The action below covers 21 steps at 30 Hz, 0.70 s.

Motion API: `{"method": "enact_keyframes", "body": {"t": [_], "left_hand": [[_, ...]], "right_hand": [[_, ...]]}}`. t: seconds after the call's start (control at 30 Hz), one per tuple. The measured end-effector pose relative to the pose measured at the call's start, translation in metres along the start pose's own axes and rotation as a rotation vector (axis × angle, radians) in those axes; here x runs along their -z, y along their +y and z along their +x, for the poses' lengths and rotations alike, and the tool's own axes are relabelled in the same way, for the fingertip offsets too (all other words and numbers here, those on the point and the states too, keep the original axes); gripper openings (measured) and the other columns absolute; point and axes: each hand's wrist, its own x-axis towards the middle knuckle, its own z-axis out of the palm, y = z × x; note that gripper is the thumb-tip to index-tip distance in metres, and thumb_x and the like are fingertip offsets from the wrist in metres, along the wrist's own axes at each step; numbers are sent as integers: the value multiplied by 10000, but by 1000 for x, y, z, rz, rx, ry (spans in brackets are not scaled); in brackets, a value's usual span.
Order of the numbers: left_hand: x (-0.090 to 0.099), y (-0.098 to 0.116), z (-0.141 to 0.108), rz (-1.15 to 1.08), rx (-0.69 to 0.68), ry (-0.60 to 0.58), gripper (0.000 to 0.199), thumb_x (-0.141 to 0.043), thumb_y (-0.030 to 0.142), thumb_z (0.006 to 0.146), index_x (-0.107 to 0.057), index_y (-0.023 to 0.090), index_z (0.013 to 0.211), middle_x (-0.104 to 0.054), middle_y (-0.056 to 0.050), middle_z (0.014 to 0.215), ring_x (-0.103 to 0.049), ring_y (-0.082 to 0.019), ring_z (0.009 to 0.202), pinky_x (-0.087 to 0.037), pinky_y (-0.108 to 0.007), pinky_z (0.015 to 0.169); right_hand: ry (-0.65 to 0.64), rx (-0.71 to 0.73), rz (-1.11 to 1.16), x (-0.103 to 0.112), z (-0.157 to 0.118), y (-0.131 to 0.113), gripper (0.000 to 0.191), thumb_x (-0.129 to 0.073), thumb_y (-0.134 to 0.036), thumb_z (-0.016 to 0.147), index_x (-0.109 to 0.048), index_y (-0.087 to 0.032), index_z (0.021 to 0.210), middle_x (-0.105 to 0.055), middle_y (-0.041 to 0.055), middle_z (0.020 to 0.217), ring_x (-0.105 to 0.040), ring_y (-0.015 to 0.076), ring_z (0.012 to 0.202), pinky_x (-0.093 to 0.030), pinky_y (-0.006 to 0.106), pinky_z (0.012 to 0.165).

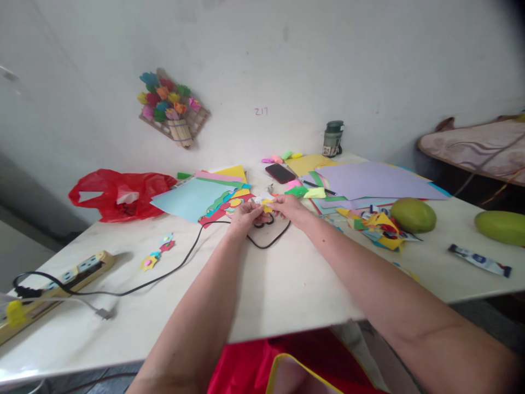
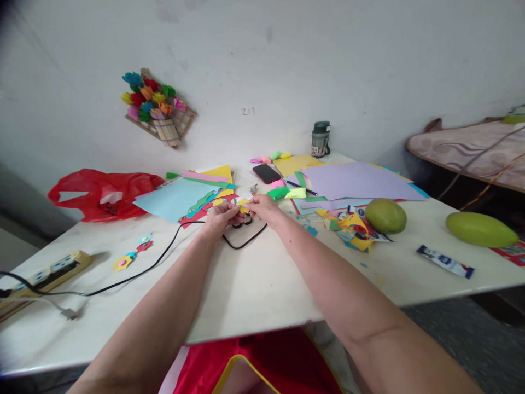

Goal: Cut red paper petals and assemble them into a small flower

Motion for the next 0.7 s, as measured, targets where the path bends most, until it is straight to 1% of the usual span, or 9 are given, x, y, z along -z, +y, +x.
{"method": "enact_keyframes", "body": {"t": [0.13,0.3,0.4,0.5,0.7], "left_hand": [[2,0,0,9,3,-20,409,-814,439,580,-584,132,721,-683,-45,661,-640,-126,546,-491,-222,550],[1,-1,0,39,-24,-33,394,-804,443,593,-590,131,703,-678,-40,650,-626,-117,530,-472,-212,531],[-1,-1,-1,40,-21,-36,376,-799,424,611,-585,132,712,-677,-39,646,-628,-119,534,-475,-216,537],[-3,1,-2,37,-17,-38,376,-804,417,607,-581,134,714,-675,-36,635,-623,-118,527,-478,-220,540],[-4,2,-2,41,-27,-48,410,-815,453,587,-582,138,708,-677,-37,631,-620,-116,527,-473,-216,534]], "right_hand": [[-10,-4,-28,2,0,-2,199,-712,-233,726,-579,-155,600,-525,-34,462,-452,78,448,-285,186,393],[-57,18,-28,3,-1,-2,298,-758,-366,678,-561,-159,593,-522,-34,489,-469,87,478,-286,190,393],[-25,36,-60,2,0,0,353,-785,-399,637,-533,-165,559,-501,-42,463,-431,80,455,-282,197,395],[6,33,-66,1,1,2,373,-793,-402,627,-513,-170,540,-493,-44,446,-408,76,439,-276,202,397],[13,12,-40,1,0,-1,348,-792,-344,631,-505,-171,537,-500,-43,460,-441,84,456,-282,202,405]]}}
